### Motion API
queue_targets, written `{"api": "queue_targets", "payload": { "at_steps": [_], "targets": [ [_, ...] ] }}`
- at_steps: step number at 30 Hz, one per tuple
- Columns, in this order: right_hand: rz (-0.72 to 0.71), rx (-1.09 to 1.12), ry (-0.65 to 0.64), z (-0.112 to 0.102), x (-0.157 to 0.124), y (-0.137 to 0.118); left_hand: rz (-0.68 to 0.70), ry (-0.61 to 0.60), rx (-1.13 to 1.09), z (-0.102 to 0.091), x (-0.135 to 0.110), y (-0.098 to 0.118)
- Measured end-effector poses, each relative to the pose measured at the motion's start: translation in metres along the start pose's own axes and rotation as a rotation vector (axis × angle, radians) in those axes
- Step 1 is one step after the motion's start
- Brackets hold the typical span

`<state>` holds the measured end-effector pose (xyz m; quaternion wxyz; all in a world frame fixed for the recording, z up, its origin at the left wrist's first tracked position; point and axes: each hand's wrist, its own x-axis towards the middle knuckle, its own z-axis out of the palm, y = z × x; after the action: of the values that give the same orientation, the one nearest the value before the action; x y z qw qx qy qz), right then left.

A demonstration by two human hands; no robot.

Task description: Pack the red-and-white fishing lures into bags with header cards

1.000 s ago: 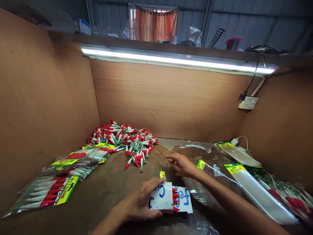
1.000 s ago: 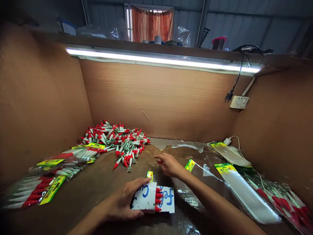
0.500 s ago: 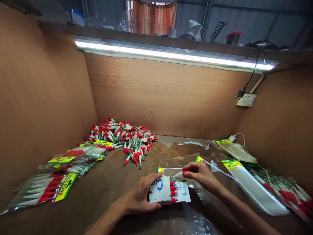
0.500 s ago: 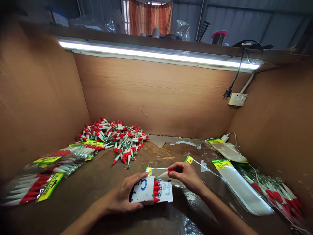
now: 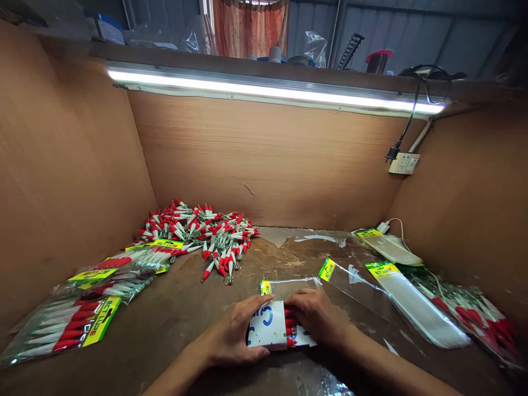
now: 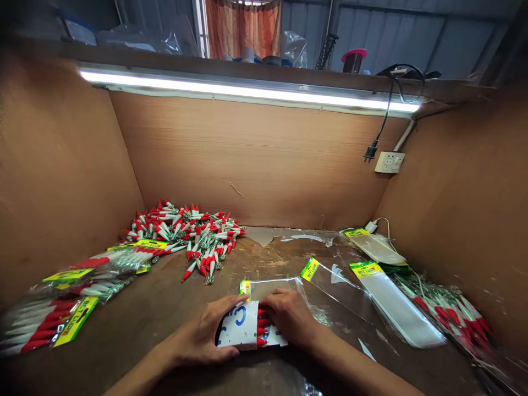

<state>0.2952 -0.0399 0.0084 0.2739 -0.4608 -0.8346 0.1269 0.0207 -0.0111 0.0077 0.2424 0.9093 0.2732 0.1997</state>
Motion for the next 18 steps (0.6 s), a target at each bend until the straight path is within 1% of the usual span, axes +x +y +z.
{"api": "queue_targets", "payload": {
  "at_steps": [3, 5, 7, 8, 9, 11, 13, 14, 15, 16, 18],
  "targets": [
    [-0.025, -0.013, -0.023, -0.001, -0.004, -0.004, 0.019, 0.018, 0.009, 0.000, 0.001, 0.001],
    [0.015, 0.020, 0.043, -0.008, -0.009, -0.001, 0.038, 0.027, 0.015, 0.001, 0.001, 0.003],
    [0.068, 0.059, 0.130, -0.017, -0.017, 0.003, 0.039, -0.008, 0.026, 0.003, 0.002, 0.008],
    [0.079, 0.069, 0.144, -0.022, -0.023, 0.003, 0.030, -0.037, 0.039, 0.004, 0.002, 0.011],
    [0.072, 0.072, 0.121, -0.027, -0.029, 0.003, 0.019, -0.069, 0.057, 0.005, 0.001, 0.014],
    [0.011, 0.056, -0.027, -0.033, -0.042, -0.002, 0.014, -0.114, 0.103, 0.008, -0.001, 0.018],
    [-0.048, 0.036, -0.181, -0.035, -0.054, -0.008, 0.019, -0.119, 0.138, 0.010, -0.004, 0.019],
    [-0.052, 0.032, -0.212, -0.034, -0.058, -0.010, 0.020, -0.117, 0.147, 0.011, -0.005, 0.018],
    [-0.029, 0.035, -0.193, -0.033, -0.061, -0.010, 0.017, -0.111, 0.150, 0.012, -0.005, 0.018],
    [0.023, 0.048, -0.125, -0.032, -0.063, -0.008, 0.008, -0.100, 0.150, 0.013, -0.005, 0.018],
    [0.207, 0.142, 0.060, -0.030, -0.064, -0.002, -0.022, -0.043, 0.149, 0.016, -0.002, 0.022]
  ]
}}
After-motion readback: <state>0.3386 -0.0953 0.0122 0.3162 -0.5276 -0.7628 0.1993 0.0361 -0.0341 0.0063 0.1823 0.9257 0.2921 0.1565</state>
